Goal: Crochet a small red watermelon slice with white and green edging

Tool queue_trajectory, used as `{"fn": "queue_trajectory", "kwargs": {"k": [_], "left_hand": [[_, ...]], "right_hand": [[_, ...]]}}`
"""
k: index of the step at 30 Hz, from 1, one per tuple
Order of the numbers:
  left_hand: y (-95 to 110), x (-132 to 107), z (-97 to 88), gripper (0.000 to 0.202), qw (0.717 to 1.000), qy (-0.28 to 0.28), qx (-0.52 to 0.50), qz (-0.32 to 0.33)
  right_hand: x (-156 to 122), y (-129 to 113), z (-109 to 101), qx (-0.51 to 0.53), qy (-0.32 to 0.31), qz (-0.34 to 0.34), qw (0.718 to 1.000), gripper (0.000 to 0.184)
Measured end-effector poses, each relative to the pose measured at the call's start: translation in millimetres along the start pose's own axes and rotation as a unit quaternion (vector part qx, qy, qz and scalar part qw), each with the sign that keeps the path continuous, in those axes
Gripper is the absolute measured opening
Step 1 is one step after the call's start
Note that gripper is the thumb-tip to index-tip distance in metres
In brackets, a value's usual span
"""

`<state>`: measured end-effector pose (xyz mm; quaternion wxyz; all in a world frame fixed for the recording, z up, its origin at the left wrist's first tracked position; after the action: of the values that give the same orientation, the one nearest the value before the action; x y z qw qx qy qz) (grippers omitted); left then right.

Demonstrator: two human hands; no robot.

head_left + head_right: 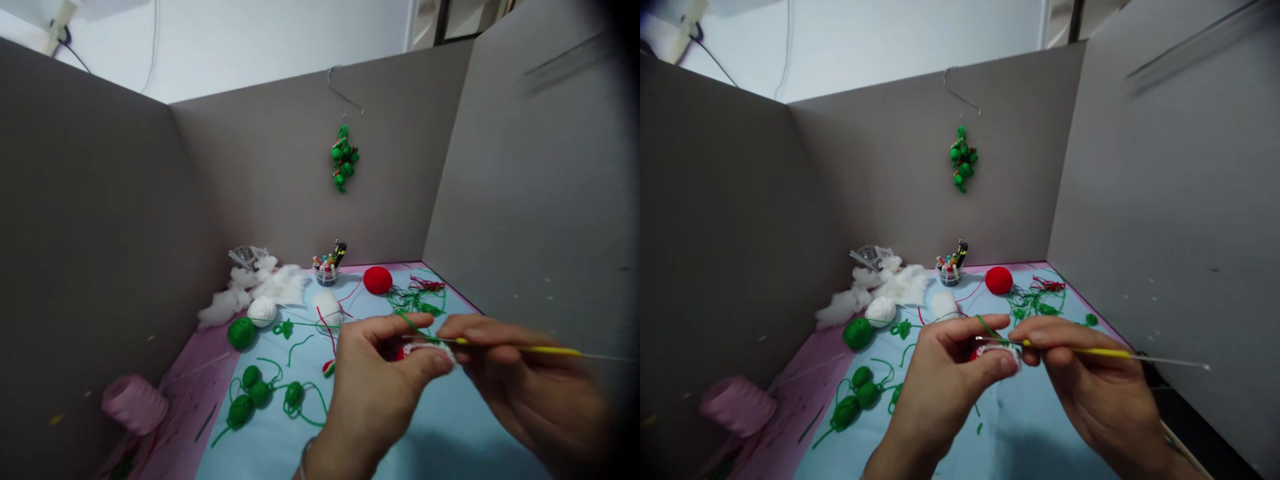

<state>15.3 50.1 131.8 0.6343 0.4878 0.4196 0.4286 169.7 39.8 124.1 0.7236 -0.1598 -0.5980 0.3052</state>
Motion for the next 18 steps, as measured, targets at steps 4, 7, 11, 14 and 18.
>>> {"fn": "queue_trajectory", "kwargs": {"k": [4,7,11,14,18], "left_hand": [[-6.8,4.1,5.3,0.042,0.998,0.012,-0.058,-0.009],[-11.7,5.6,9.8,0.05,0.993,0.014,-0.119,-0.012],[-14.9,8.8,9.5,0.056,0.99,0.069,-0.121,0.017],[-13.3,12.0,5.4,0.056,0.99,0.129,-0.022,0.051],[-12.2,15.3,6.3,0.058,0.993,0.11,-0.013,0.048]], "right_hand": [[-7.6,5.8,1.6,0.05,0.079,0.033,0.995,0.011],[-10.0,11.6,-0.8,0.094,0.112,0.08,0.986,0.013],[-14.1,28.4,-4.2,0.172,0.182,0.211,0.945,0.022],[-17.5,41.3,-1.6,0.233,0.231,0.303,0.895,0.027],[-14.7,41.7,0.6,0.222,0.236,0.273,0.906,0.026]]}}
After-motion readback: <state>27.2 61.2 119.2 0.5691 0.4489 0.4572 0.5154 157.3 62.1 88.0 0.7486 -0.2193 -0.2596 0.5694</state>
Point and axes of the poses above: each hand's wrist, its own x-axis towards the middle knuckle, its own z-axis out of the palm, y = z × x, the point moved 5 cm from there along x, towards the middle knuckle, and after that the axes turned 14 degrees about x, right-handed, at the moved point
